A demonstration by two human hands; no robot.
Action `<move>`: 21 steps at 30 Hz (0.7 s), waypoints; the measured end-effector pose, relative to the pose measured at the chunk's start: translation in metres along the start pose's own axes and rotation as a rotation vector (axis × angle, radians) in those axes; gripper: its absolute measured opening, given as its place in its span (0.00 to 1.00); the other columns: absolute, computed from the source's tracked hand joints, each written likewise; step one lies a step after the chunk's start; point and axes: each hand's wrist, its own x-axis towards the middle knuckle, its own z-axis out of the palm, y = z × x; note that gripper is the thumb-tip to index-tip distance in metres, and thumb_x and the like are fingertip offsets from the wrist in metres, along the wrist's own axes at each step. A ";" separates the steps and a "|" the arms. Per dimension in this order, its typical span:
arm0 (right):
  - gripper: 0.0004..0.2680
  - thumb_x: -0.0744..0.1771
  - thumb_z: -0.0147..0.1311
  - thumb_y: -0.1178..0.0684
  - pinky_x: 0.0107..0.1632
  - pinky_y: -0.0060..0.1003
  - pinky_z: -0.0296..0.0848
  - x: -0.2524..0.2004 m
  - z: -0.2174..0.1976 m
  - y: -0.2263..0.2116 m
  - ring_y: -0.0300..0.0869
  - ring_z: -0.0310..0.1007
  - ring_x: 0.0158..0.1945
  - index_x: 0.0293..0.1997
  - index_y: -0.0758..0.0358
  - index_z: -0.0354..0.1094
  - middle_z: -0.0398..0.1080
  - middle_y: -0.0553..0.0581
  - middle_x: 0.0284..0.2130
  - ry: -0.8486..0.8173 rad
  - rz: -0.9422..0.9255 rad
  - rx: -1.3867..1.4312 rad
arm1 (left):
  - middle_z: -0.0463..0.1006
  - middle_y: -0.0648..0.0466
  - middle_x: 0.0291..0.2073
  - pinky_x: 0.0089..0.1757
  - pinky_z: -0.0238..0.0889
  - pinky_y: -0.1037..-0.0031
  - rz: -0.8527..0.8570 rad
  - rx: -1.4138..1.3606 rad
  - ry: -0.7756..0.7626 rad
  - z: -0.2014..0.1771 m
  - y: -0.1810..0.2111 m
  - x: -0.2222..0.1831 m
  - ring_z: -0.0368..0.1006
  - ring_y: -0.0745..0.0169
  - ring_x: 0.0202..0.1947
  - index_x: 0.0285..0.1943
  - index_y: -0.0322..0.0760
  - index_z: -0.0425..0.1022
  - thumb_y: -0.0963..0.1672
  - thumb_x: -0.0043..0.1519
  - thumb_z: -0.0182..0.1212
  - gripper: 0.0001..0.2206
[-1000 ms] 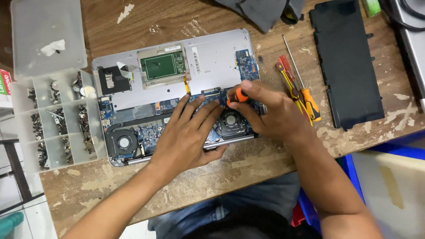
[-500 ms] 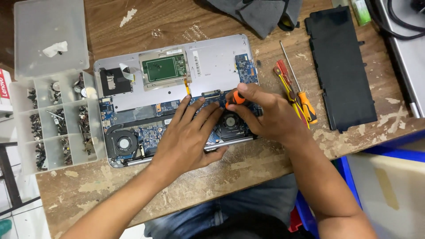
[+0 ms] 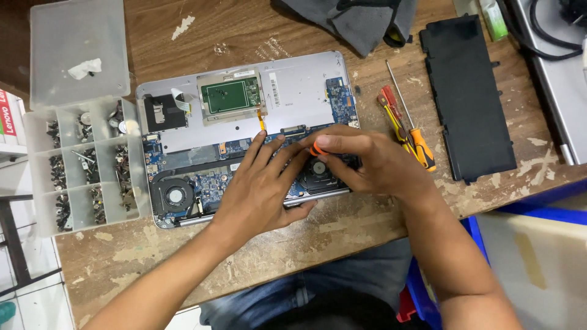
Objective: Connecting internal cables and fastening screws on a laptop motherboard during a repair process.
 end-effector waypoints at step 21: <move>0.16 0.66 0.63 0.64 0.38 0.46 0.77 0.008 -0.027 0.048 0.54 0.79 0.36 0.57 0.64 0.61 0.75 0.60 0.37 -0.283 -0.063 0.082 | 0.79 0.46 0.48 0.61 0.59 0.53 0.042 0.100 0.178 0.016 0.002 0.002 0.71 0.43 0.54 0.55 0.37 0.79 0.61 0.49 0.69 0.33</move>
